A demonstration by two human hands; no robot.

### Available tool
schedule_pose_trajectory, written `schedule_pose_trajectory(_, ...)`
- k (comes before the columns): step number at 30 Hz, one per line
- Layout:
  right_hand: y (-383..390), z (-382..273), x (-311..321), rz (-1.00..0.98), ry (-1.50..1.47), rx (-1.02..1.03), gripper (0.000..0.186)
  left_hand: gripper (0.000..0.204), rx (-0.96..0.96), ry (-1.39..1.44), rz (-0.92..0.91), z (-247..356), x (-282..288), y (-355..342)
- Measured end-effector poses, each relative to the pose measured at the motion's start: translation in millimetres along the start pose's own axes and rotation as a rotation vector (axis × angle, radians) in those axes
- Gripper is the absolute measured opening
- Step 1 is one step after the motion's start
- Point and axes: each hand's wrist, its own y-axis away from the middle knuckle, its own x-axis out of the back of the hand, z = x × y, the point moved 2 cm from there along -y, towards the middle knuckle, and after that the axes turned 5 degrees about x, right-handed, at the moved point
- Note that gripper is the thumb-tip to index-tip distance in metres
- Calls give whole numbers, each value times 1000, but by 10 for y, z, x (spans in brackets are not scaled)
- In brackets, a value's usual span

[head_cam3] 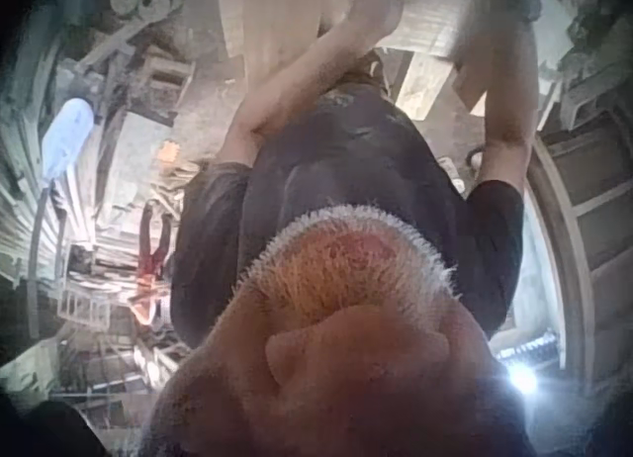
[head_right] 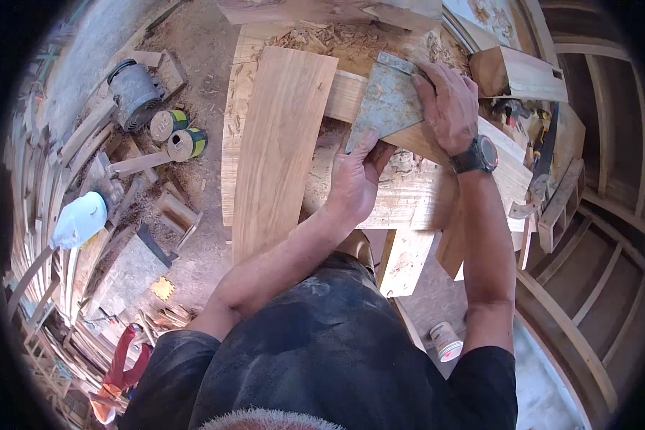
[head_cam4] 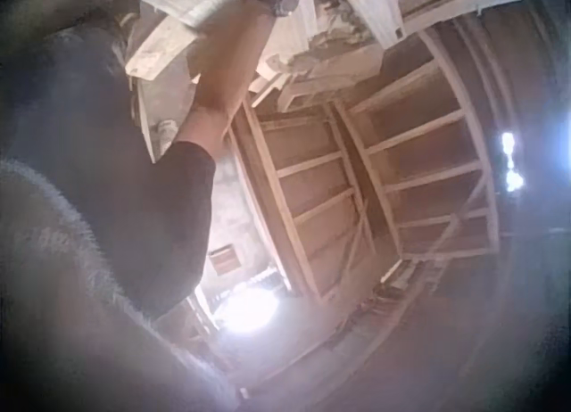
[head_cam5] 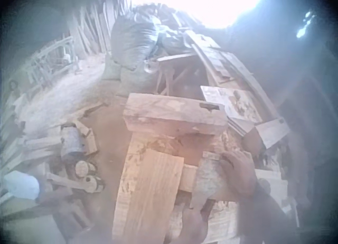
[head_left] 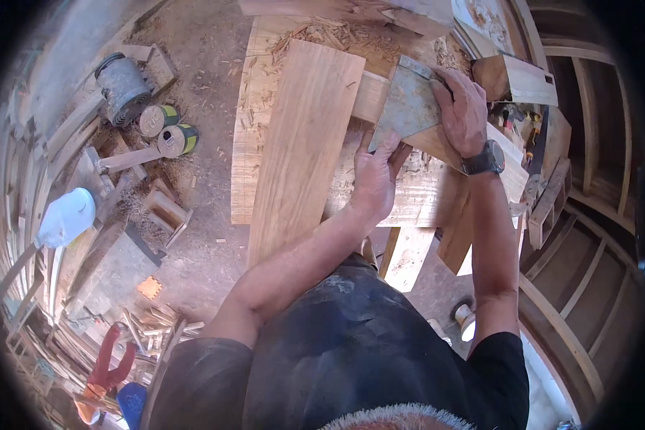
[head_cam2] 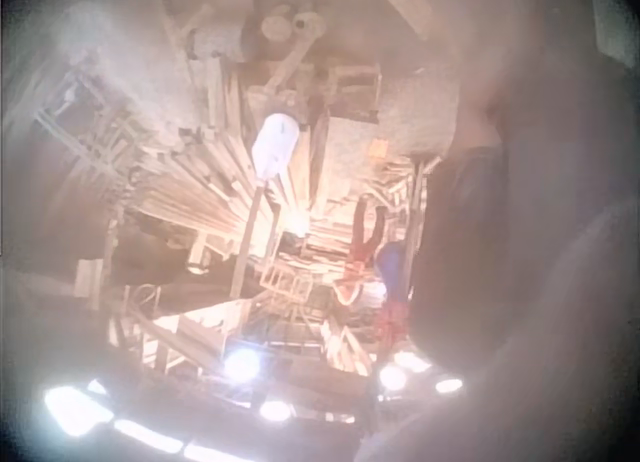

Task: The person assembles wooden pieces by fitting them together by hand, hammering the joints with a hammer, and checking the alignment with a triangular square tool.

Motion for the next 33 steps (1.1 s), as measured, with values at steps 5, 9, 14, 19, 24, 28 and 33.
schedule_pose_trajectory(5, -36, 9, -5, -47, -1, -42, 33, 45, -17, -8, -35, 47, -57, 50)
schedule_pose_trajectory(9, -27, 24, -13, -41, 24, -34, 34, 46, -21, -21, -33, 51, -74, 55)
schedule_pose_trajectory(14, -51, 4, -1, -103, 22, -68, 33, 46, -19, -18, -15, 33, -61, 53)
schedule_pose_trajectory(19, -57, 6, -10, -86, 19, -45, 34, 43, -2, -42, -12, 18, -29, 26)
schedule_pose_trajectory(24, -32, 31, -21, -64, 22, -39, 35, 39, -39, -110, -12, 21, -42, 22)
schedule_pose_trajectory(28, -19, 50, -41, -48, 49, -26, 36, 39, -42, -111, -40, 43, -51, 31)
schedule_pose_trajectory(33, -20, 28, -41, -22, 38, -40, 35, 26, -70, -102, -15, 61, -93, 52)
